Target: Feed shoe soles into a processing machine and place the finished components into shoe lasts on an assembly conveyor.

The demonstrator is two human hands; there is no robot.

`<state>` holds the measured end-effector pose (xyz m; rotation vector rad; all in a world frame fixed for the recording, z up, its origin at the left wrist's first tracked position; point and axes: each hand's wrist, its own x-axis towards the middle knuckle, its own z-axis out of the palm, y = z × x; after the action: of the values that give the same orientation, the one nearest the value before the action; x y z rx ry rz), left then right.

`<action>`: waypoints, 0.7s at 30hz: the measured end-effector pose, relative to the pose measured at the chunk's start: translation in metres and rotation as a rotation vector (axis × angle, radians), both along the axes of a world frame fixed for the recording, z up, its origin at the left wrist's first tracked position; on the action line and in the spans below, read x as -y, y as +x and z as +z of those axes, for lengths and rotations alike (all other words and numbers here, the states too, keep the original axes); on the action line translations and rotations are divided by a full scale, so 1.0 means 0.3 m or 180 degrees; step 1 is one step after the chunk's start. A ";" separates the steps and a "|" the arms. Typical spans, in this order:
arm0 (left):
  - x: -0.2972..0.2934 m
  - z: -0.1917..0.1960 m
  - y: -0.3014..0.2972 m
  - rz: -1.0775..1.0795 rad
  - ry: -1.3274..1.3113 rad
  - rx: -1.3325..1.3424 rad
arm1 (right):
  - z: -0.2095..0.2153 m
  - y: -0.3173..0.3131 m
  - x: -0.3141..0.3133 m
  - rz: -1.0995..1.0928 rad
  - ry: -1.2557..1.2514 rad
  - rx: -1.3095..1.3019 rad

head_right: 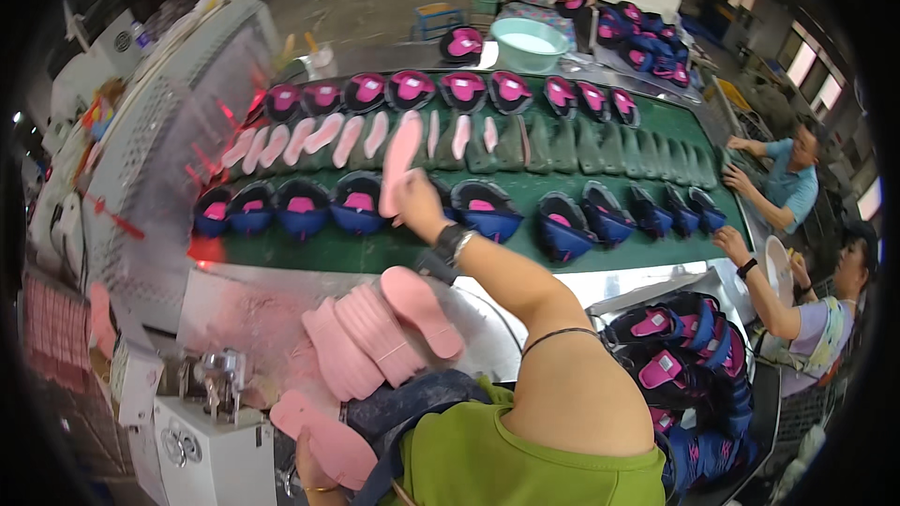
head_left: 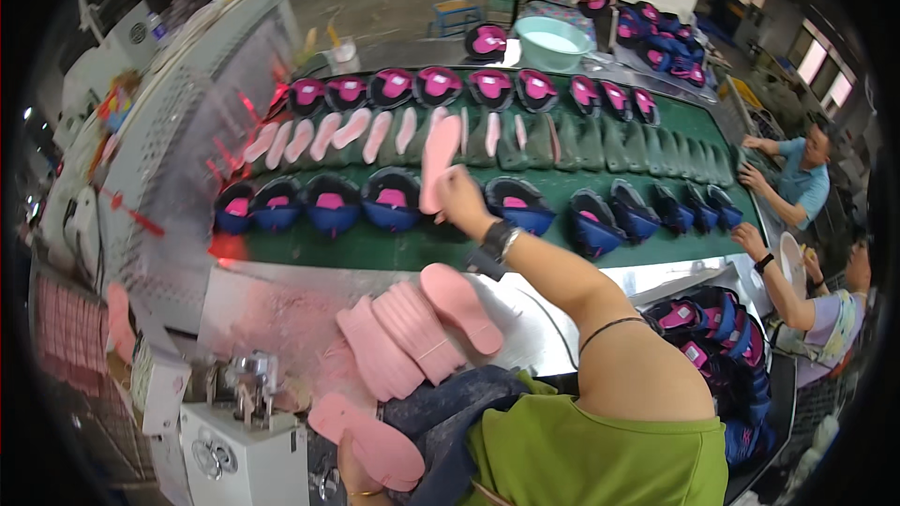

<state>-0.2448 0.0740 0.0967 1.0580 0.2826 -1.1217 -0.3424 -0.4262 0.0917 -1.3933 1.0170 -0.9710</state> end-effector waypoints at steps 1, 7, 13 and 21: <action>0.079 0.065 -0.005 -0.0260 -0.0113 -0.0041 | -0.166 -0.234 0.246 -0.0368 -0.1108 -0.1117; 0.058 0.059 -0.011 -0.0524 0.0415 -0.0329 | -0.169 -0.881 0.552 -0.1836 -0.1104 -0.2460; 0.117 0.029 -0.001 -0.0395 0.0051 0.0073 | -0.186 -1.069 0.683 -0.1662 -0.0989 -0.2652; 0.085 -0.014 -0.024 -0.0233 0.0130 -0.0262 | 0.010 -0.167 -0.001 0.0551 -0.1737 -0.0439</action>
<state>-0.2520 0.0486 0.0927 1.0668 0.3354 -1.2315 -0.3925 -0.4258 0.0948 -1.9862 0.7375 -1.0789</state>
